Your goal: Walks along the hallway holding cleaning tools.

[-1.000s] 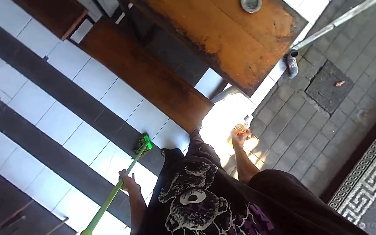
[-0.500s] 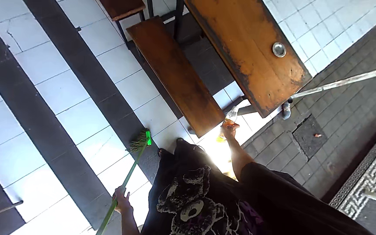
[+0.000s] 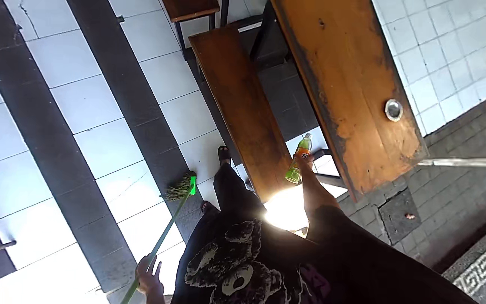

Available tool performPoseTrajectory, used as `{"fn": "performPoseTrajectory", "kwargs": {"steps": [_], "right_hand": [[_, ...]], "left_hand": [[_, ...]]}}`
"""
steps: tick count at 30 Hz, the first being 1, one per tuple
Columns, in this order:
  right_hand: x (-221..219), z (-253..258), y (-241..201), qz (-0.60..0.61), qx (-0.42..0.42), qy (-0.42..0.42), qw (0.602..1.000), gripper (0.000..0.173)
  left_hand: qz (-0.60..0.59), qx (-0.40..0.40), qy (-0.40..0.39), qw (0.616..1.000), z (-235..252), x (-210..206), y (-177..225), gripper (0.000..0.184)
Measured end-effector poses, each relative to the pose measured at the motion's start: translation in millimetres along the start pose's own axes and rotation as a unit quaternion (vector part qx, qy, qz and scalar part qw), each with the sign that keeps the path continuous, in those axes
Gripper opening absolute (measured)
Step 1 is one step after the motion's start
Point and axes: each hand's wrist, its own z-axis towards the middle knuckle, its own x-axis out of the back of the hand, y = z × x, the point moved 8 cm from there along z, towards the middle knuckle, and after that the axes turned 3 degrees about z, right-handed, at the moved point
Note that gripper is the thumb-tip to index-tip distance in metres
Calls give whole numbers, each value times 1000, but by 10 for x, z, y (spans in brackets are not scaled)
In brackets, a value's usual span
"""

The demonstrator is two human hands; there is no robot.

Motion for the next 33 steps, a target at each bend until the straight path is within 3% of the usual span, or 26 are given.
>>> {"fn": "performPoseTrajectory", "kwargs": {"steps": [3,7,12,15,18,22,29,33], "right_hand": [[-90,493,-572,-50,-14,-20,998,76],[-203,1176,-1131,-52,-47,-19,997,62],[-425,1836,-1613,57,-79,21,995,70],[-657,2150,-1689,218,-52,69,972,71],[-904,2191,-1750,442,-35,85,892,61],[-1146,1883,-1879,521,-102,79,844,57],[-1346,1704,-1722,506,-180,82,840,53],[-1450,1585,-1557,477,-214,62,850,63]], "left_hand": [[23,45,10,999,-175,-280,224,45],[51,64,11,997,-447,-854,588,49],[104,29,-9,994,-569,-1443,1185,54],[105,31,5,994,-583,-1671,1350,55],[103,45,12,994,-660,-1822,1341,54],[89,48,25,995,-735,-1868,1387,53],[73,14,41,996,-841,-1886,1659,50],[67,2,38,997,-877,-1956,1860,51]]}}
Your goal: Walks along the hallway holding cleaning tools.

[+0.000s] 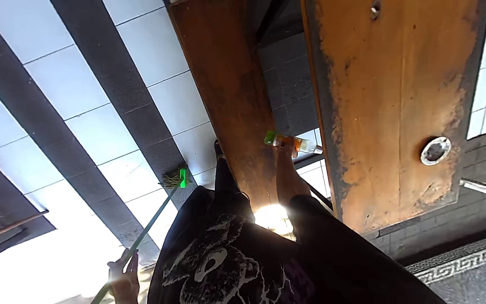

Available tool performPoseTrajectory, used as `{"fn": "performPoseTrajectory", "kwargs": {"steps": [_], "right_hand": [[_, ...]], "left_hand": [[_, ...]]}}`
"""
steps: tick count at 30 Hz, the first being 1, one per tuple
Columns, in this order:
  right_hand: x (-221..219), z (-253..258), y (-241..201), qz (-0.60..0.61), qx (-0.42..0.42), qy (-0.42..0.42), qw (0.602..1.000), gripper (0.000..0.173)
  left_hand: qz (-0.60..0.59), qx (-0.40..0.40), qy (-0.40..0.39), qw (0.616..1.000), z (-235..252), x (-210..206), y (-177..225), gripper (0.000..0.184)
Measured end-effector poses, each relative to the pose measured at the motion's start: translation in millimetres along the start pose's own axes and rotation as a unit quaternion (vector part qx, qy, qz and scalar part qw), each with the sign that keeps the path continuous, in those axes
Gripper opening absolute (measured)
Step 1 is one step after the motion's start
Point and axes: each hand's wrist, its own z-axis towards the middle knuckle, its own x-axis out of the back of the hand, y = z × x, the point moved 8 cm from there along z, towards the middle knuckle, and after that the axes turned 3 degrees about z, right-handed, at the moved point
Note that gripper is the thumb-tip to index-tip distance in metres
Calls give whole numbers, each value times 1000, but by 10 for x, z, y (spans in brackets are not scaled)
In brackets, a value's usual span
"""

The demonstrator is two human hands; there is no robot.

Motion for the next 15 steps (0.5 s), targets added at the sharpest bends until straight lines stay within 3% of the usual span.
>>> {"fn": "performPoseTrajectory", "kwargs": {"steps": [4,8,12,15], "right_hand": [[178,33,102,-161,119,19,980,94],[222,-222,212,-204,246,-123,940,123],[139,-839,318,-299,318,-277,856,118],[96,-1246,345,-298,319,-348,829,108]], "left_hand": [[29,10,49,998,68,-18,151,59],[34,-2,125,992,74,35,389,66],[12,-63,215,975,27,123,617,66],[-20,-97,289,952,-123,116,778,62]]}}
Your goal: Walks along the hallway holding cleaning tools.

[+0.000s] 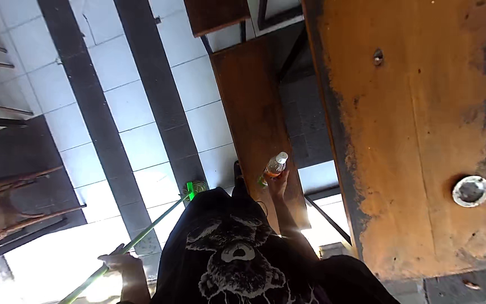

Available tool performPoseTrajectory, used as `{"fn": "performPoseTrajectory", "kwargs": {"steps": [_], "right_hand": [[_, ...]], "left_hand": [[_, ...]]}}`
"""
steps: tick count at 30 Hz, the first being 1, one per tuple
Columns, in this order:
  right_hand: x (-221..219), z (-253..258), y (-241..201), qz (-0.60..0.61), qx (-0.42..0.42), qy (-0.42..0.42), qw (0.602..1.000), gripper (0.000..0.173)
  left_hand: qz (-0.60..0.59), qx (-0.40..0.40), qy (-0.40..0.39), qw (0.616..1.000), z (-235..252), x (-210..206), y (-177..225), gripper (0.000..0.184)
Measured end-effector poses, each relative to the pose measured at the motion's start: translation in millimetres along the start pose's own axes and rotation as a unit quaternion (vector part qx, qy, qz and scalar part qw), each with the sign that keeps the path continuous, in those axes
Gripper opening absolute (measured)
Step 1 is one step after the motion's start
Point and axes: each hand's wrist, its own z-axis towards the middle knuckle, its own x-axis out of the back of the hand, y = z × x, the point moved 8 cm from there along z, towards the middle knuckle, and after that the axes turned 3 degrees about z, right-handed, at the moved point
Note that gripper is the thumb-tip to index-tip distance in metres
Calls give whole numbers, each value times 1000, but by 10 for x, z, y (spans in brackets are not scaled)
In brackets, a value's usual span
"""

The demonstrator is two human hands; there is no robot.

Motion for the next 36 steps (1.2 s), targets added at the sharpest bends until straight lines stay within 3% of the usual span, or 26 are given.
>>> {"fn": "performPoseTrajectory", "kwargs": {"steps": [5,9,14,22,26,33,36], "right_hand": [[-383,-95,-480,97,23,-93,991,101],[-696,33,-844,128,34,-115,985,94],[-998,265,-1314,164,67,-99,979,79],[-1533,810,-1922,189,84,-37,978,76],[-1897,1102,-2340,196,84,6,977,69],[-2578,1621,-3268,172,96,75,978,55],[-2868,1814,-3508,184,92,99,974,58]], "left_hand": [[-43,-10,48,998,44,-87,106,59],[-52,-3,47,998,-16,-282,303,55],[-79,-6,36,996,-19,-626,567,48],[-176,-38,48,982,719,-1609,923,45],[-210,-62,67,973,1039,-2163,1684,36],[-83,-184,2,979,1759,-2791,3440,40],[-173,-206,-31,963,1950,-3004,4043,33]]}}
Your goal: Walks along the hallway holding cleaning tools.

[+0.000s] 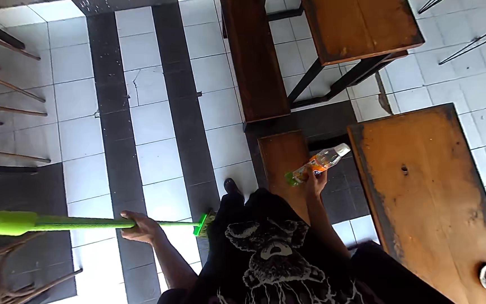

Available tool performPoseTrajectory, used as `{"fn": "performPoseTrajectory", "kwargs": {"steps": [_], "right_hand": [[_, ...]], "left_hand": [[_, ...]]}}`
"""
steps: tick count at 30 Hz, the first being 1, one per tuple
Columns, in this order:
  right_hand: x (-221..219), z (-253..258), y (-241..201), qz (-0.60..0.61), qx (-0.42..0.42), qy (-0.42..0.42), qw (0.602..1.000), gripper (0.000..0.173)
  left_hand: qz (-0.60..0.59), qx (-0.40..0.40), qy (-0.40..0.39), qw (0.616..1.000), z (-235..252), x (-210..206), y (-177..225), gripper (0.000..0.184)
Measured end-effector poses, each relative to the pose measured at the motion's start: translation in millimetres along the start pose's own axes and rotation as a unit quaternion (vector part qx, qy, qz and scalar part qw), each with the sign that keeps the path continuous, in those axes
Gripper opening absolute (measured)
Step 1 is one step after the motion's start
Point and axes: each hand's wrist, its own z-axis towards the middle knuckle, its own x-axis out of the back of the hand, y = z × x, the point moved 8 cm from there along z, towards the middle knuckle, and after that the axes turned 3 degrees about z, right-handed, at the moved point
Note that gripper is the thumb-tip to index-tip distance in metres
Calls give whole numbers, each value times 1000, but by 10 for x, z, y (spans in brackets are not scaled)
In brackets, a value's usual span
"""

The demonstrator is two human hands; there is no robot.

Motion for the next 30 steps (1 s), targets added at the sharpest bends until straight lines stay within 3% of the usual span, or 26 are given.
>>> {"fn": "performPoseTrajectory", "kwargs": {"steps": [5,10,14,19,24,30], "right_hand": [[-550,174,-11,20,-2,15,1000,58],[-902,529,150,25,-18,46,998,70],[-1211,1055,337,12,-25,55,998,69],[-1828,1927,304,6,-36,57,998,72],[-2459,2887,-2,-52,-22,37,998,75],[-3156,3674,-467,-75,17,-21,997,81]], "left_hand": [[-147,-3,-31,989,473,-639,313,31],[-182,3,-39,983,662,-1277,522,34],[-203,14,-7,979,677,-1682,479,34],[-169,95,34,980,426,-2201,87,34],[-144,300,44,942,-252,-2811,-481,41],[-125,340,81,928,-561,-3140,-177,42]]}}
